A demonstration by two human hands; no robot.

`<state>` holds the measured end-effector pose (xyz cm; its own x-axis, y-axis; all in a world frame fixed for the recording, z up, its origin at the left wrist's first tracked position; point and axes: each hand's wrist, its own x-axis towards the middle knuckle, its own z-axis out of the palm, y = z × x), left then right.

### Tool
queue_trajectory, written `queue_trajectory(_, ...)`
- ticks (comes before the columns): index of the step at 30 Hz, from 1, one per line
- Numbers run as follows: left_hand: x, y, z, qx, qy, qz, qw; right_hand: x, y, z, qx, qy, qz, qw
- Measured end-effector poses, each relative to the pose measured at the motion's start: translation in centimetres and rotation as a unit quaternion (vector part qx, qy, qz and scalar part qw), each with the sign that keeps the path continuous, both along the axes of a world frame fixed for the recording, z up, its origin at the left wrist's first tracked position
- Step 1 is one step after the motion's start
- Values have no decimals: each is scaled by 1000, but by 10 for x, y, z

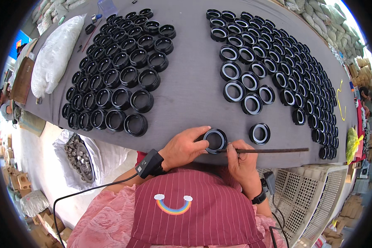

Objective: The recorder is assembling or inspecting black plastic ring components by inserting white inner rings and using a metal rod to check them.

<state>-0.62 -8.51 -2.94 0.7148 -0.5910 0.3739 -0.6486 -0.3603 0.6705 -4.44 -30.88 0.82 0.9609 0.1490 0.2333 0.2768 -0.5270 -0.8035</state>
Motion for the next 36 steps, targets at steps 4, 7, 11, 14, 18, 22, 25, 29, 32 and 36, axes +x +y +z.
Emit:
queue_trajectory(4, 1, -1, 0, -2, 14, -2, 1000, 10, -1, 3, -62, -47, -37, 996)
queue_trajectory(7, 3, -1, 1, -10, 31, -10, 999, 12, 3, -7, -48, -93, -56, 993)
queue_trajectory(11, 2, 0, -1, -16, 27, -12, 999, 12, 20, -23, 49, -95, -9, 994)
queue_trajectory(14, 1, 1, 3, -6, 42, -16, 999, 7, 22, -26, 76, -73, 3, 994)
queue_trajectory(18, 1, -3, -2, -3, -19, 1, 1000, 3, 9, -42, 218, -21, -49, 974)
queue_trajectory(22, 7, -5, 7, -44, -6, 67, 997, -10, -15, -26, 310, -80, -202, 926)
queue_trajectory(25, 20, -5, 25, -8, 219, 195, 956, -16, -63, -24, 292, -141, -246, 913)
queue_trajectory(29, 57, -7, 19, 47, 135, 246, 959, -10, -98, -38, 176, -75, -299, 935)
queue_trajectory(32, 70, -5, 12, 132, 109, 336, 926, -5, -96, -35, -75, -117, -238, 961)
queue_trajectory(36, 66, -4, 6, 106, 86, 370, 919, 0, -81, -26, -151, -155, -162, 963)
